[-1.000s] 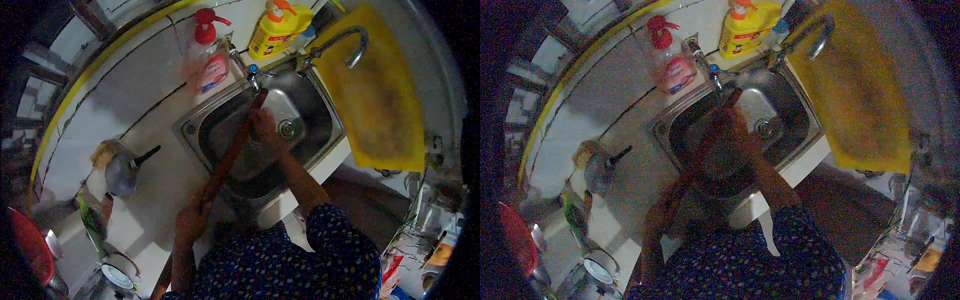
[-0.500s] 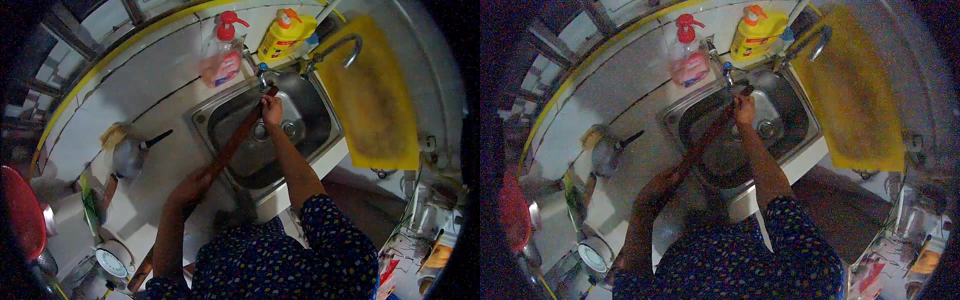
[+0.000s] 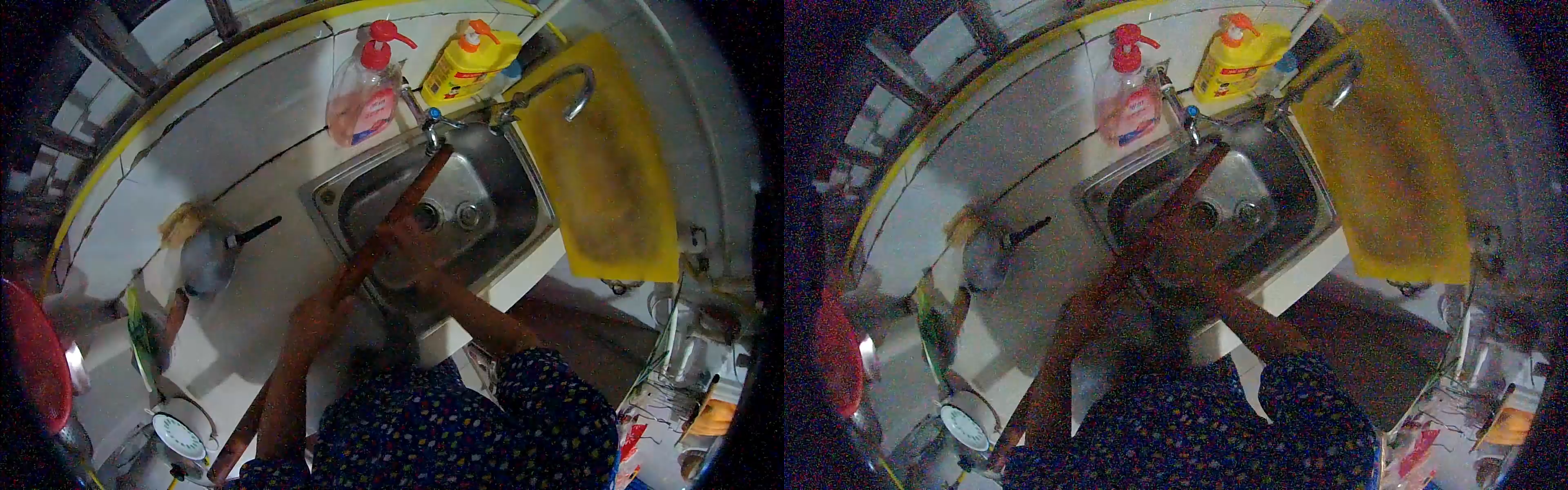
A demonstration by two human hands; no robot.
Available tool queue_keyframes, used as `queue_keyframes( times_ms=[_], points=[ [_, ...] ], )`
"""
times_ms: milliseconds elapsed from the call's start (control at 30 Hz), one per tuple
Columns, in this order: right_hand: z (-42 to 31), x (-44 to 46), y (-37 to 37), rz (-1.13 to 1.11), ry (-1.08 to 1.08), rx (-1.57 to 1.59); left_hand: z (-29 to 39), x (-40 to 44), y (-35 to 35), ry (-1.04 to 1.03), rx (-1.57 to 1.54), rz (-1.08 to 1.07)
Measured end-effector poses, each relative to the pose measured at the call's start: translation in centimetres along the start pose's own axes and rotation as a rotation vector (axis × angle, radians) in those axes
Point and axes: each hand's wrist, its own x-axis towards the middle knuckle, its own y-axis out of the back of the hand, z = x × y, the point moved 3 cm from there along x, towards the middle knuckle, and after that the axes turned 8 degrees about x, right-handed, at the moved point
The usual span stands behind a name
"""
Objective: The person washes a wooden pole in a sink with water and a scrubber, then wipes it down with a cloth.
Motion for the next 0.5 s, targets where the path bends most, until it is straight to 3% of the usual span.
queue_keyframes(
  times_ms=[133, 200, 233, 300, 333, 400, 500],
  points=[
    [4.6, 0.4, -0.5, -0.006, 0.062, -0.084, 0.7, -0.7, 2.3, 0.057, -0.411, -0.157],
    [9.3, 3.4, 2.0, 0.080, -0.231, -0.029, -0.1, -0.5, 1.5, 0.110, -0.555, -0.184],
    [11.0, 5.2, 3.5, 0.186, -0.495, 0.163, -1.3, 0.2, 0.0, 0.037, -0.525, -0.128],
    [13.9, 7.7, 5.6, 0.320, -0.122, -0.367, -1.2, 0.5, 0.0, -0.042, -0.491, -0.080],
    [15.1, 8.5, 6.0, 0.325, -0.127, -0.366, -0.6, -0.1, 0.8, 0.004, -0.480, -0.092],
    [15.2, 10.5, 7.1, 0.247, -0.478, -0.310, -0.4, -0.4, 1.2, 0.055, -0.467, -0.108],
    [21.4, 9.0, 5.6, 0.185, -0.477, -0.198, 0.1, -0.3, 0.9, 0.037, -0.363, -0.075]
  ],
)
